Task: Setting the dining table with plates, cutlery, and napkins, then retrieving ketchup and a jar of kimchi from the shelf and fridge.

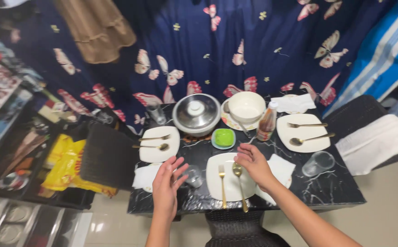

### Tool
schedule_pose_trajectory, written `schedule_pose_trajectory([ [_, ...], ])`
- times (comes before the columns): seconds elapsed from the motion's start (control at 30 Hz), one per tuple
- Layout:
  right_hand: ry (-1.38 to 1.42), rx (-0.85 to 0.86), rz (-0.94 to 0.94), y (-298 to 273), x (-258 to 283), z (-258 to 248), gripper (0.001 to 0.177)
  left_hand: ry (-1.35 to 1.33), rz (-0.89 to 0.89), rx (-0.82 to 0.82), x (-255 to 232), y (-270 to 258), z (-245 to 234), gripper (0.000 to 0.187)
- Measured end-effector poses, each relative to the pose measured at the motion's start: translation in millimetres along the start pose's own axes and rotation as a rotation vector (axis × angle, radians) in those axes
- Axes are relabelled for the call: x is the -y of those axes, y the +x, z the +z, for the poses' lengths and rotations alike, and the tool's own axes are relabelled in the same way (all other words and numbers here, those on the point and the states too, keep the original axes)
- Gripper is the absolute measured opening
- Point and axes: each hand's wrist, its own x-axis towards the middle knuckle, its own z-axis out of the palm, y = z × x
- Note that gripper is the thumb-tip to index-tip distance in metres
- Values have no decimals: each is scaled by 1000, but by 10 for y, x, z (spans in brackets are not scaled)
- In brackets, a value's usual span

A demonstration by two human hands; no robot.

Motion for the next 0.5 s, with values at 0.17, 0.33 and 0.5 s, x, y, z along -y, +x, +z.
schedule_pose_trajectory([
  [0.17, -19, 7, 1, -256, -207, 206, 53, 19, 38, -31, -110, -541, -536, 46],
  [0.33, -102, -42, 59, -335, -450, 102, 50, 19, 45, -31, -50, -808, -765, 46],
  [0.5, -208, -206, -27, 143, -505, -419, 51, 117, 61, 4, -50, -525, -280, 40],
])
